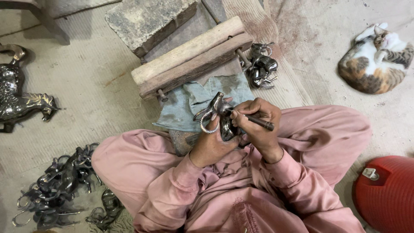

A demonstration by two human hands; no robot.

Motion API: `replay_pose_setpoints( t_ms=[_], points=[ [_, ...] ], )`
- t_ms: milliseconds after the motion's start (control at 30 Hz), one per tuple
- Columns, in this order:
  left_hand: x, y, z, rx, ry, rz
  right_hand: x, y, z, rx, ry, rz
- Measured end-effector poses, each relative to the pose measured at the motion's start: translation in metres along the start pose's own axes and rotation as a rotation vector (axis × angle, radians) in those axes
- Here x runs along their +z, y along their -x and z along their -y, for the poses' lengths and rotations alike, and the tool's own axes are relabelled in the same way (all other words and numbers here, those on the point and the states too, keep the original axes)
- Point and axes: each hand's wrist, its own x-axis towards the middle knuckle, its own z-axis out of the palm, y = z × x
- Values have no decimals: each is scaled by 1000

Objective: The person sits on the floor and uses a small tool to polish a silver-colored metal horse figurine. They rotate the figurine to access different surfaces and continue polishing until the end of the clip.

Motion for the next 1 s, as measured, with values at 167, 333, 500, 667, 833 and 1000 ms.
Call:
replay_pose_setpoints(
  t_ms=[167,333,500,667,833,1000],
  points=[
    [-2,0,4,61,-215,-15,-2,3,-2,-43,68,30],
    [-2,-1,2,176,-306,-28,-2,4,-3,-101,103,81],
    [1,-2,-5,-21,53,11,5,6,-4,-10,-22,-116],
    [-1,-5,-9,89,-168,-12,6,2,-3,4,-50,-118],
    [0,-2,-9,-71,-32,4,1,1,-2,21,-79,-42],
    [0,-2,-3,5,-51,13,-5,2,-3,-31,14,31]
  ],
)
